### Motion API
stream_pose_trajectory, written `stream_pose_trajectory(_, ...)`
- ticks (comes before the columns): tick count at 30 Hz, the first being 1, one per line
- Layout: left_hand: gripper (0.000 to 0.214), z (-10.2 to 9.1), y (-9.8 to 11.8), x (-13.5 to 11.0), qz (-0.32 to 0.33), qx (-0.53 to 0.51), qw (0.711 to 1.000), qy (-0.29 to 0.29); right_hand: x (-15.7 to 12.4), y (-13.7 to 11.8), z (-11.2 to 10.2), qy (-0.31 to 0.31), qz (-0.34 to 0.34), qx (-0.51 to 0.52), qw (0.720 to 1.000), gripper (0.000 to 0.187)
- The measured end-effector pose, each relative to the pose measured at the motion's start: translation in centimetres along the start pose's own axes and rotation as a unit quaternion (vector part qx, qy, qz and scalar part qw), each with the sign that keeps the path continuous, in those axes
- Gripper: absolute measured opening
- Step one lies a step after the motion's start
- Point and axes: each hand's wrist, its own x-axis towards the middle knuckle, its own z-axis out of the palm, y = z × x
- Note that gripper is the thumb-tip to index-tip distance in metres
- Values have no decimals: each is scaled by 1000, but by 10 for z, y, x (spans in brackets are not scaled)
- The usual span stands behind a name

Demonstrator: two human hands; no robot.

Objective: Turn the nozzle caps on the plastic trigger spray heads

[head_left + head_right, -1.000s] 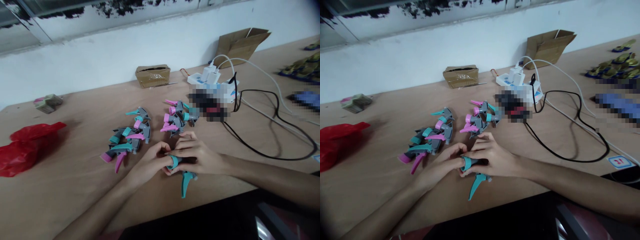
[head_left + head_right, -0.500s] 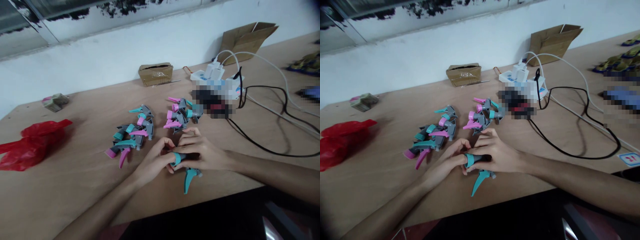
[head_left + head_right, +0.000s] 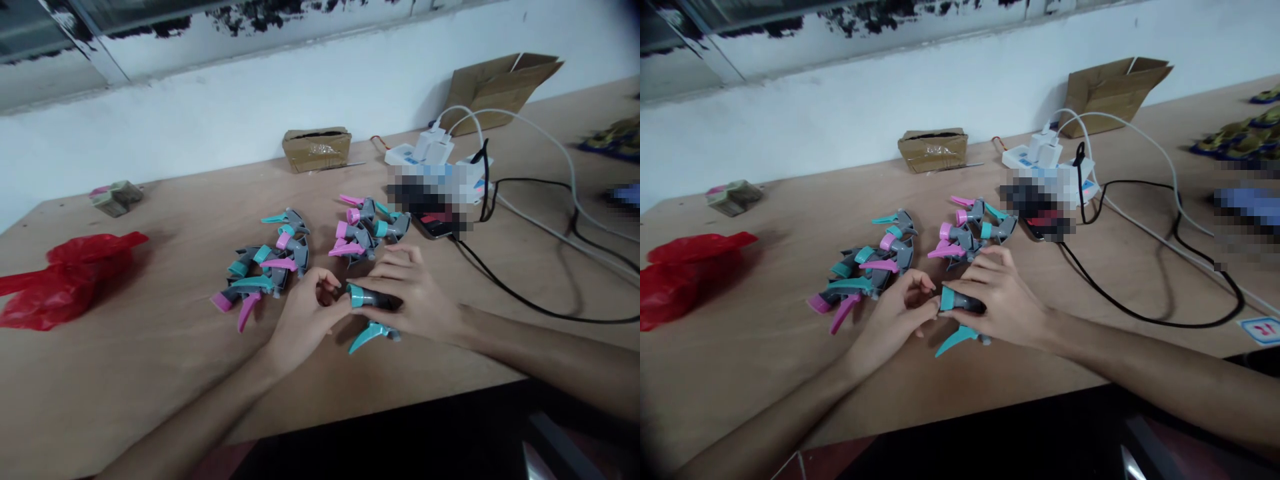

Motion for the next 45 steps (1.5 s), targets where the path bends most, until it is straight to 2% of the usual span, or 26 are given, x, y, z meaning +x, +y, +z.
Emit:
stream_pose_trajectory(4, 10, 0, 3, 0, 68, 139, 988, 25, 0, -3, 2, 20, 10, -41, 999, 24)
stream_pose_trajectory(9, 12, -1, 2, -1, 115, 216, 968, 52, 0, -4, 4, 15, 18, -42, 999, 24)
stream_pose_trajectory(12, 12, -4, 0, 2, 110, 188, 973, 76, 1, -1, 1, 28, 21, -31, 999, 24)
stream_pose_trajectory(14, 14, -8, 1, 5, 90, 119, 986, 78, 2, 1, -2, 34, 32, -8, 999, 27)
stream_pose_trajectory(17, 18, -13, 4, 7, 48, -8, 998, 34, 4, 6, -6, 33, 54, 51, 997, 34)
stream_pose_trajectory(20, 19, -15, 7, 7, 31, -57, 998, -4, 5, 10, -7, 36, 64, 112, 991, 34)
stream_pose_trajectory(25, 17, -13, 7, 3, 37, -27, 999, -12, 4, 11, -4, 44, 58, 140, 987, 36)
stream_pose_trajectory(31, 23, -10, 3, 1, 74, 21, 996, 34, 3, 8, -2, 37, 43, 157, 986, 37)
stream_pose_trajectory(37, 21, -5, 2, 1, 60, 24, 998, 22, 3, 9, -2, 27, 34, 152, 987, 37)
stream_pose_trajectory(41, 15, -2, 0, -3, 115, 46, 990, 64, 2, 10, -2, 14, 29, 144, 989, 37)
stream_pose_trajectory(45, 10, -3, 1, -6, 161, 120, 976, 82, 1, 11, -1, 11, 25, 147, 989, 38)
